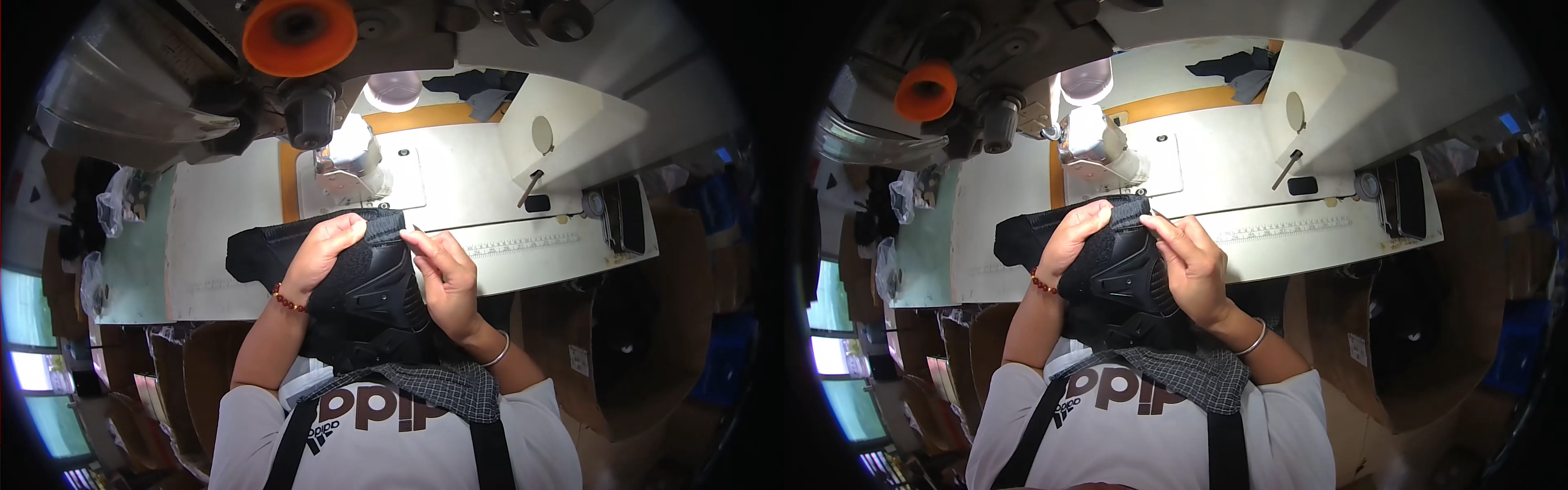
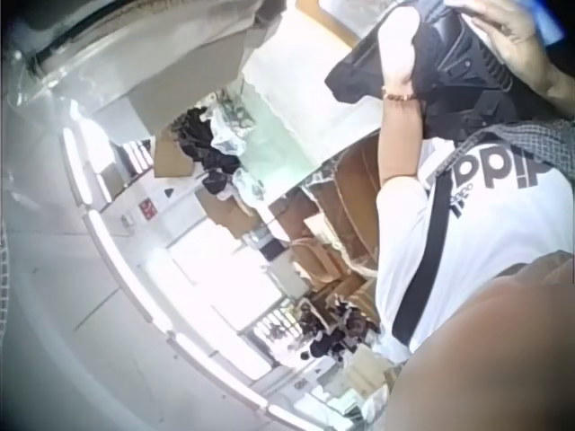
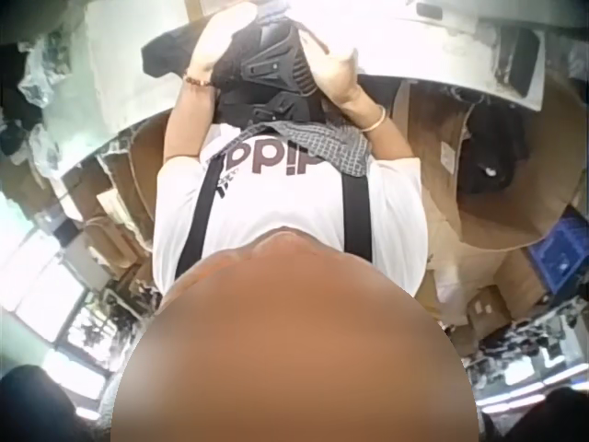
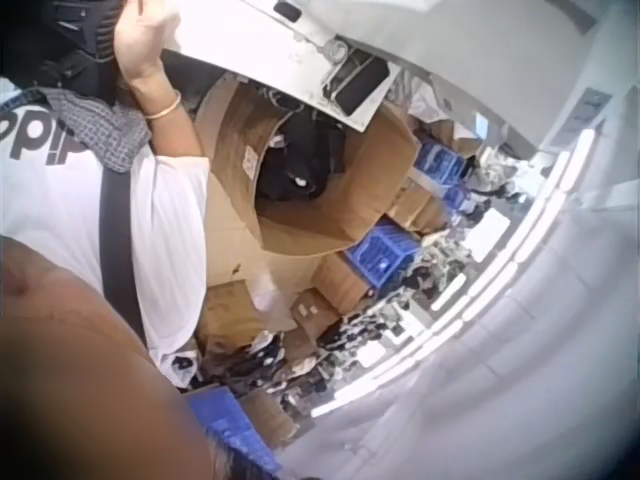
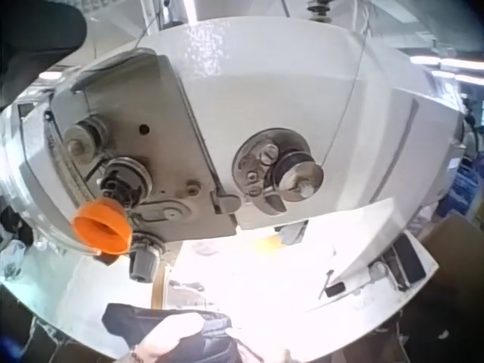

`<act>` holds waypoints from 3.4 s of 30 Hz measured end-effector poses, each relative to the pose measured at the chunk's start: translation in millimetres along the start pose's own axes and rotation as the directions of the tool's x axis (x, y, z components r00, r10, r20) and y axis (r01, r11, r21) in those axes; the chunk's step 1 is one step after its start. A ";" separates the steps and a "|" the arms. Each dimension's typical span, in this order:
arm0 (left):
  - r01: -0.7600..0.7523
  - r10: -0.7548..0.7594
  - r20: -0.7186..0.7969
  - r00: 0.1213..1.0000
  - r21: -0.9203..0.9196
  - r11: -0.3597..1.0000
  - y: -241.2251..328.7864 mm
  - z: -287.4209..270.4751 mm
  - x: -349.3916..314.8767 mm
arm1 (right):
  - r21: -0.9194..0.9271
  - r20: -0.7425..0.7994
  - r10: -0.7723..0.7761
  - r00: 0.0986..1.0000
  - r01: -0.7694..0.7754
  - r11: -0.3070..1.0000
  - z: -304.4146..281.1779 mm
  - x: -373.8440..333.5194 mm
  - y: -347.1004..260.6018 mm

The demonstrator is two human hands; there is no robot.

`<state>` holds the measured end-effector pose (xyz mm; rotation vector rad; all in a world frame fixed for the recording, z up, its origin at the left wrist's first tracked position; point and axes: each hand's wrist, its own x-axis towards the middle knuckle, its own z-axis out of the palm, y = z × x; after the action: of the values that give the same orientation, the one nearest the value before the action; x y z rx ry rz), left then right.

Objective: The person trims threads on a shoe upper using small snips and then sews the upper using a sewing machine.

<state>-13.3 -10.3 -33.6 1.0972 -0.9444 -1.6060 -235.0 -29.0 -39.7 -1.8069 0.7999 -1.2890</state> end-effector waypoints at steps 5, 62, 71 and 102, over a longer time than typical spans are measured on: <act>0.011 -0.011 -0.033 0.999 0.017 1.000 -0.3 -1.8 1.0 | 0.063 0.010 -0.013 1.000 0.012 0.998 -4.8 1.2 0.5; -0.182 0.236 -0.203 0.950 0.253 0.950 41.3 52.4 -23.8 | 0.166 -0.118 0.073 0.990 -0.053 0.985 -16.7 5.7 -0.1; -0.204 0.253 -0.178 0.951 0.255 0.945 40.1 48.7 -24.0 | 0.104 0.179 -0.055 0.982 0.037 0.994 -13.7 -0.5 -12.0; -0.213 0.246 0.059 0.967 0.715 0.666 83.6 49.8 -33.4 | 0.348 0.105 -0.015 0.994 -0.023 0.937 -12.3 47.9 -5.7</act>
<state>-32.7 4.2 66.4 1.4458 -1.6941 -0.9851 -232.4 -68.5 -9.5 -1.5702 0.4794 -1.2321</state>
